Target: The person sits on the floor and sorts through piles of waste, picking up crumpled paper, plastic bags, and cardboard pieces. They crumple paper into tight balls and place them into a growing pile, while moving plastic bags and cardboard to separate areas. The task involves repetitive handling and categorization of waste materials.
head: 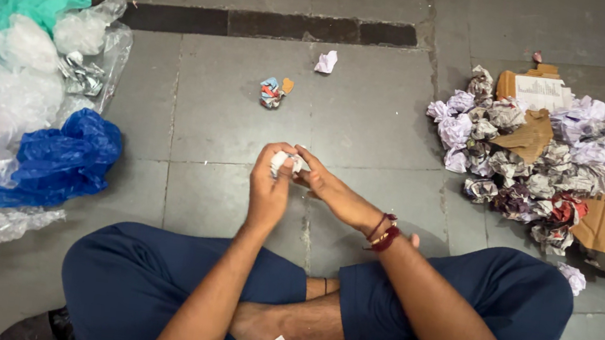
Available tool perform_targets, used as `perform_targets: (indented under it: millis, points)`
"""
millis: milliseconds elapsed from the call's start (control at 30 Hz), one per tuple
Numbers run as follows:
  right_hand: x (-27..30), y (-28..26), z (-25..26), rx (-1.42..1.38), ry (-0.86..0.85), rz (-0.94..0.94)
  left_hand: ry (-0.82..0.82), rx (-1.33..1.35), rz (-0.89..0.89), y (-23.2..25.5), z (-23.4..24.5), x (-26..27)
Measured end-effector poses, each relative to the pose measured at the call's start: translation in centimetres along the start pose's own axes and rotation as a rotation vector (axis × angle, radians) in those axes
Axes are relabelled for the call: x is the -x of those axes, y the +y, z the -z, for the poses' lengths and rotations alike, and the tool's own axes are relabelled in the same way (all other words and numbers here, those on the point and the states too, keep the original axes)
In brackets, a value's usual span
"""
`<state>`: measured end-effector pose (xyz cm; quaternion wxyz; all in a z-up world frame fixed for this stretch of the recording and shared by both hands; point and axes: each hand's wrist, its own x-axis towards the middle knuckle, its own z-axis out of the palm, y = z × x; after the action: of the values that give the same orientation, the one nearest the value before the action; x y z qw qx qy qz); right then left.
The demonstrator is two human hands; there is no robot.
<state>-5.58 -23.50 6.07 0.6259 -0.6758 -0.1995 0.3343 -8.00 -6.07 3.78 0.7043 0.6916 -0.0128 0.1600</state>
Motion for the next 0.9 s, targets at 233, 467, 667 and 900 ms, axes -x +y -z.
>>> perform_targets:
  millis: [233, 467, 667, 900]
  points:
    - [-0.8, 0.1, -0.1, 0.169, 0.135, 0.109, 0.218, 0.621, 0.335, -3.8, 0.8, -0.4]
    - [-0.4, -2.4, -1.0, 0.295, 0.299, 0.131, 0.207, 0.658, 0.521, -4.3, 0.7, -0.4]
    - [0.4, -3.6, -2.1, 0.76, 0.379, 0.44, -0.003, 0.563, 0.56, -3.4, 0.0, 0.0]
    - [0.2, -2.2, -1.1, 0.96, 0.299, 0.335, -0.325, 0.489, 0.571, -1.4, -0.3, 0.4]
